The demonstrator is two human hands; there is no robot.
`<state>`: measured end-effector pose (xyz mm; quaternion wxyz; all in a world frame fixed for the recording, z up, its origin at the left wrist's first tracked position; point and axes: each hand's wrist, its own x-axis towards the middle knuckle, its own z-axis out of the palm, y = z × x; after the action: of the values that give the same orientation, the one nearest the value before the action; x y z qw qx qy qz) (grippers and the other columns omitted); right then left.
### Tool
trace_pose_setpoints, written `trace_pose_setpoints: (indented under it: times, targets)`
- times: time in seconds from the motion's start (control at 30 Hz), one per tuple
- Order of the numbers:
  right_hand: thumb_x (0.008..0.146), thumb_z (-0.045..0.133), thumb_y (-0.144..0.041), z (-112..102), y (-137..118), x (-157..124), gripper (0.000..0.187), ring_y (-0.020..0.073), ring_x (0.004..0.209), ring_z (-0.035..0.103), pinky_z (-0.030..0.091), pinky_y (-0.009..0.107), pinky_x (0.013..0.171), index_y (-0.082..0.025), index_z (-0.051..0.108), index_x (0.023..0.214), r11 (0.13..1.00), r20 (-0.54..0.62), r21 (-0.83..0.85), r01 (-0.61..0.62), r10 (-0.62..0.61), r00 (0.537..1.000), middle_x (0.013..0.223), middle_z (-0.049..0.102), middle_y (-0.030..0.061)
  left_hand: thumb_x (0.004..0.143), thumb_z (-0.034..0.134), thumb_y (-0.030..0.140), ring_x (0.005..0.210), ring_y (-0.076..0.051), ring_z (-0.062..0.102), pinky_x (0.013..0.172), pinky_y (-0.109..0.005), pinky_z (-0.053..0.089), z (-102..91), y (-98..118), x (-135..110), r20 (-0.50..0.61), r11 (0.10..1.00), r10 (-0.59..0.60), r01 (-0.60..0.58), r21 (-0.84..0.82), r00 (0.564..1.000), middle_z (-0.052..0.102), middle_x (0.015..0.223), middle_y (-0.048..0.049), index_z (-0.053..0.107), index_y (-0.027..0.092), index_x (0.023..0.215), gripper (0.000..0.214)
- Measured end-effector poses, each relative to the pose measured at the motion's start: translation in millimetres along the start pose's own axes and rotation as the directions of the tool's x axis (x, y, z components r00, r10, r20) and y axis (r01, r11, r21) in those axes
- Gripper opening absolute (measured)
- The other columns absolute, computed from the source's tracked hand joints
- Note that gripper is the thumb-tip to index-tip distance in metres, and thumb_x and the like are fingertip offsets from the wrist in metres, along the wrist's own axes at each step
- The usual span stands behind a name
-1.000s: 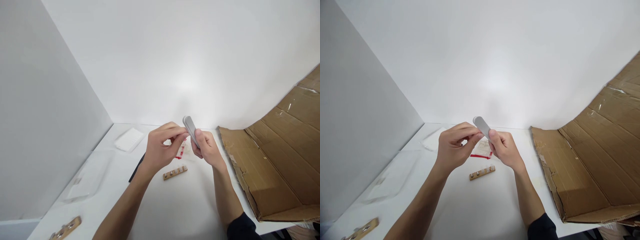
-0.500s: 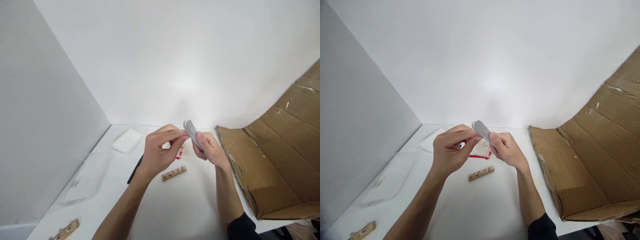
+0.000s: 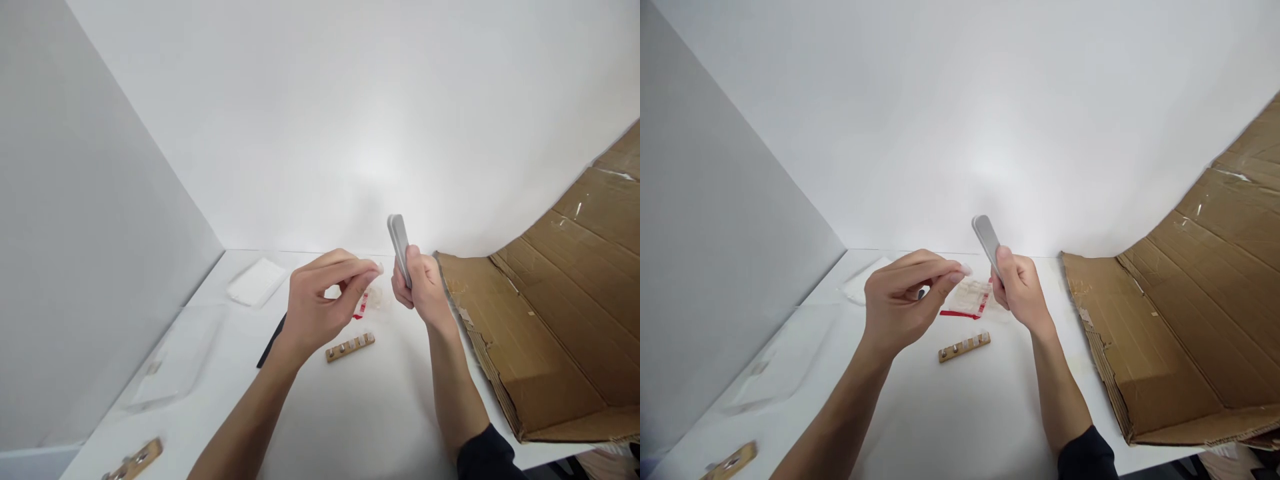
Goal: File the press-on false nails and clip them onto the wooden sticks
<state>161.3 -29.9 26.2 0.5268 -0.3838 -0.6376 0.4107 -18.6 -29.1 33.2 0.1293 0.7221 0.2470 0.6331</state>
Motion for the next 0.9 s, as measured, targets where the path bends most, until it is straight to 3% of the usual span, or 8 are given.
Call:
trace_pose_setpoints:
  times: [0.1, 0.27, 0.43, 0.6, 0.73, 0.9]
  targets:
    - [0.106, 0.043, -0.071, 0, -2, -2, 0.072, 0.0085, 0.036, 0.03, 0.023, 0.027, 0.04, -0.022, 0.041, 0.052, 0.999, 0.126, -0.029, 0.021, -0.017, 0.992, 0.041, 0.034, -0.0048, 0.095, 0.073, 0.014, 0.06, -0.009, 0.06, 0.049, -0.022, 0.045, 0.5, -2, 1, 0.007, 1.0, 0.003, -0.003, -0.005, 1.0, 0.073, 0.072, -0.0002, 0.081, 0.022, 0.085, 0.015]
    - [0.104, 0.048, -0.071, 0, -2, -3, 0.069, 0.009, 0.04, 0.031, 0.024, 0.028, 0.042, -0.022, 0.042, 0.055, 0.989, -0.07, -0.15, 0.008, -0.019, 0.997, 0.043, 0.035, -0.0051, 0.095, 0.073, 0.014, 0.063, -0.01, 0.061, 0.051, -0.023, 0.046, -2.3, -4, 1, -0.017, 1.0, 0.003, -0.003, 0.004, 1.0, 0.075, 0.074, -0.0008, 0.082, 0.023, 0.086, 0.015]
    - [0.106, 0.044, -0.07, 1, -2, -3, 0.071, 0.0088, 0.039, 0.032, 0.025, 0.028, 0.042, -0.022, 0.042, 0.053, 0.998, 0.089, -0.06, 0.019, -0.014, 0.996, 0.043, 0.036, -0.0044, 0.095, 0.074, 0.015, 0.062, -0.01, 0.061, 0.05, -0.022, 0.045, -3.0, -3, 2, -0.017, 1.0, -0.001, 0.001, 0.006, 1.0, 0.075, 0.074, -0.0009, 0.082, 0.022, 0.085, 0.014]
    - [0.104, 0.046, -0.072, 5, 1, 0, 0.07, 0.0085, 0.038, 0.032, 0.025, 0.027, 0.041, -0.022, 0.042, 0.055, 0.994, -0.049, -0.109, 0.0, -0.005, 0.999, 0.042, 0.035, -0.0056, 0.096, 0.074, 0.019, 0.061, -0.01, 0.06, 0.05, -0.021, 0.045, -3.9, -5, 3, -0.015, 1.0, -0.013, 0.012, -0.006, 1.0, 0.075, 0.074, -0.0013, 0.082, 0.022, 0.086, 0.014]
    - [0.105, 0.042, -0.072, 5, 2, -1, 0.073, 0.009, 0.037, 0.033, 0.026, 0.027, 0.04, -0.023, 0.042, 0.052, 0.998, 0.092, -0.056, 0.015, -0.01, 0.996, 0.041, 0.036, -0.0044, 0.095, 0.074, 0.018, 0.061, -0.009, 0.059, 0.049, -0.021, 0.045, -4.1, -8, 3, -0.003, 0.999, -0.027, 0.027, -0.024, 1.0, 0.074, 0.074, -0.0013, 0.082, 0.021, 0.085, 0.013]
    - [0.103, 0.049, -0.072, 4, 3, 1, 0.069, 0.0084, 0.036, 0.032, 0.023, 0.026, 0.039, -0.023, 0.042, 0.054, 0.998, -0.03, -0.051, -0.026, 0.024, 0.999, 0.042, 0.034, -0.006, 0.097, 0.075, 0.02, 0.06, -0.009, 0.059, 0.048, -0.021, 0.044, -5.1, -14, 2, -0.007, 0.995, -0.056, 0.055, -0.086, 0.998, 0.075, 0.076, -0.0018, 0.082, 0.022, 0.087, 0.012]
